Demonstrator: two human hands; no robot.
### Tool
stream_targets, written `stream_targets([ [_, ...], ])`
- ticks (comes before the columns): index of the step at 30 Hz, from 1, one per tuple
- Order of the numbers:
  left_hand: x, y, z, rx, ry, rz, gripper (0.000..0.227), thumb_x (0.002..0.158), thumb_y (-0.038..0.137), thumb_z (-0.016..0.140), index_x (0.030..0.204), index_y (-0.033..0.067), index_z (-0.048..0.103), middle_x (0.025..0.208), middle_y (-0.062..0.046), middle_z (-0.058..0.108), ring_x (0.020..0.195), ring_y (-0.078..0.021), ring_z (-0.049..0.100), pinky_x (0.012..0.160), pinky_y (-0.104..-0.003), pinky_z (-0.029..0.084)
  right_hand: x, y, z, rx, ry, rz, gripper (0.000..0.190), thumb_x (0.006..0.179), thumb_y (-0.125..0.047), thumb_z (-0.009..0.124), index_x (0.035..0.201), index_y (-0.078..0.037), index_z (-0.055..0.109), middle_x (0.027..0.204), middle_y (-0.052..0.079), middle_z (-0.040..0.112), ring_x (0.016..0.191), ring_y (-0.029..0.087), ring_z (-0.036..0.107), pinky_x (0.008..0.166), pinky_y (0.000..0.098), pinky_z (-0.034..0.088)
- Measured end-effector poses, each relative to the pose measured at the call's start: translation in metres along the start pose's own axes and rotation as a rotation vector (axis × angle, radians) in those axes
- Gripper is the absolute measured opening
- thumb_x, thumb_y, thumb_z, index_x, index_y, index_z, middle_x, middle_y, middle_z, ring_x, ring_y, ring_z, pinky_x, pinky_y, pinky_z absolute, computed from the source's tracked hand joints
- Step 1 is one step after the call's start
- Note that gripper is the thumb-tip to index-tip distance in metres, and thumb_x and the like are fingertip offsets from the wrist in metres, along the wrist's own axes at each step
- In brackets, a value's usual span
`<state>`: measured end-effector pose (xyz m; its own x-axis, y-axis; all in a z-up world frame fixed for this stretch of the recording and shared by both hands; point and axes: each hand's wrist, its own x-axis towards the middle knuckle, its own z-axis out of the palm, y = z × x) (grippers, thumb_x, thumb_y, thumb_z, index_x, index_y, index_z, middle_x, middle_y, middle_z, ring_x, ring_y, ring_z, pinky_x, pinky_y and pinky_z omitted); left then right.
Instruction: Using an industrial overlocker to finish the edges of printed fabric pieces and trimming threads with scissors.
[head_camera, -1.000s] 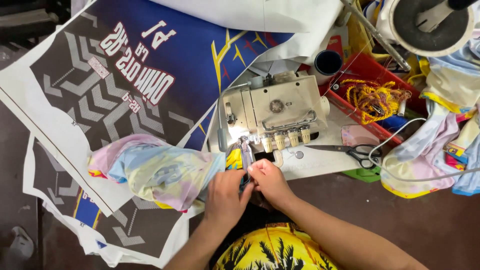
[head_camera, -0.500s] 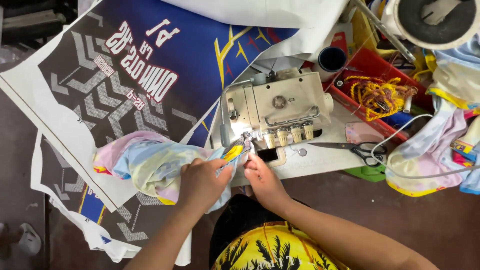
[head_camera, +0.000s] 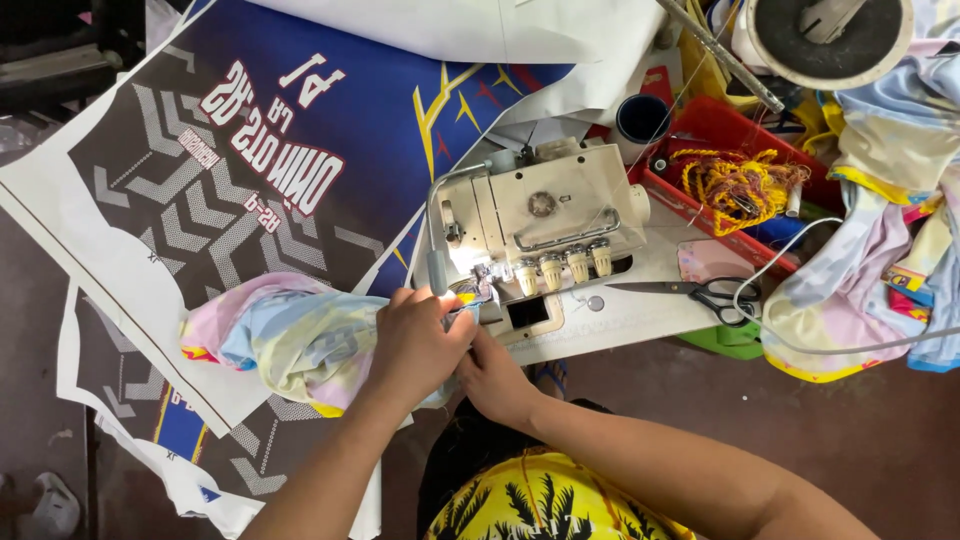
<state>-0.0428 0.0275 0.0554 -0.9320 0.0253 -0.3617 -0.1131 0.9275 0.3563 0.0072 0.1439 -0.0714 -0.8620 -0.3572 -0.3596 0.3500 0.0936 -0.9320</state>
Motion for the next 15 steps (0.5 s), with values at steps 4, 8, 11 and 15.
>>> stream_targets([
  [4, -0.005, 0.005, -0.001, -0.123, 0.011, -0.004, 0.037, 0.093, 0.033, 0.066, 0.112, 0.0038, 0.079, 0.11, -0.019, 0.075, 0.122, -0.0352, 0.064, 0.103, -0.046, 0.047, -0.022, -0.022, -0.006, 0.006, 0.001, 0.008, 0.058, 0.106, -0.019, 0.042, 0.16, -0.011, 0.024, 0.142, 0.02, 0.052, 0.122, 0.035, 0.062, 0.099, 0.0462, 0.055],
  [8, -0.011, 0.0, -0.002, -0.241, 0.057, 0.117, 0.036, 0.091, 0.026, 0.063, 0.112, 0.0004, 0.077, 0.109, -0.023, 0.074, 0.123, -0.0393, 0.062, 0.106, -0.048, 0.047, -0.032, -0.027, -0.007, 0.001, -0.016, 0.062, 0.077, 0.103, -0.018, 0.042, 0.164, -0.005, -0.003, 0.151, 0.024, 0.039, 0.125, 0.034, 0.059, 0.102, 0.0444, 0.056],
  [11, -0.015, 0.002, -0.002, -0.328, 0.081, 0.134, 0.031, 0.086, 0.025, 0.066, 0.107, 0.0055, 0.078, 0.105, -0.019, 0.074, 0.116, -0.0374, 0.066, 0.1, -0.044, 0.053, 0.001, 0.0, 0.005, 0.011, -0.049, -0.075, 0.059, 0.107, -0.018, 0.042, 0.162, -0.009, 0.023, 0.131, 0.02, 0.053, 0.099, 0.031, 0.065, 0.081, 0.04, 0.058],
  [15, -0.009, -0.011, 0.014, -0.366, 0.083, 0.208, 0.029, 0.086, 0.02, 0.063, 0.105, 0.0046, 0.079, 0.099, -0.024, 0.071, 0.107, -0.0435, 0.068, 0.095, -0.049, 0.055, -0.006, 0.002, 0.004, 0.018, -0.037, -0.041, 0.049, 0.105, -0.019, 0.045, 0.15, -0.009, 0.03, 0.125, 0.017, 0.056, 0.097, 0.027, 0.064, 0.08, 0.0391, 0.056],
])
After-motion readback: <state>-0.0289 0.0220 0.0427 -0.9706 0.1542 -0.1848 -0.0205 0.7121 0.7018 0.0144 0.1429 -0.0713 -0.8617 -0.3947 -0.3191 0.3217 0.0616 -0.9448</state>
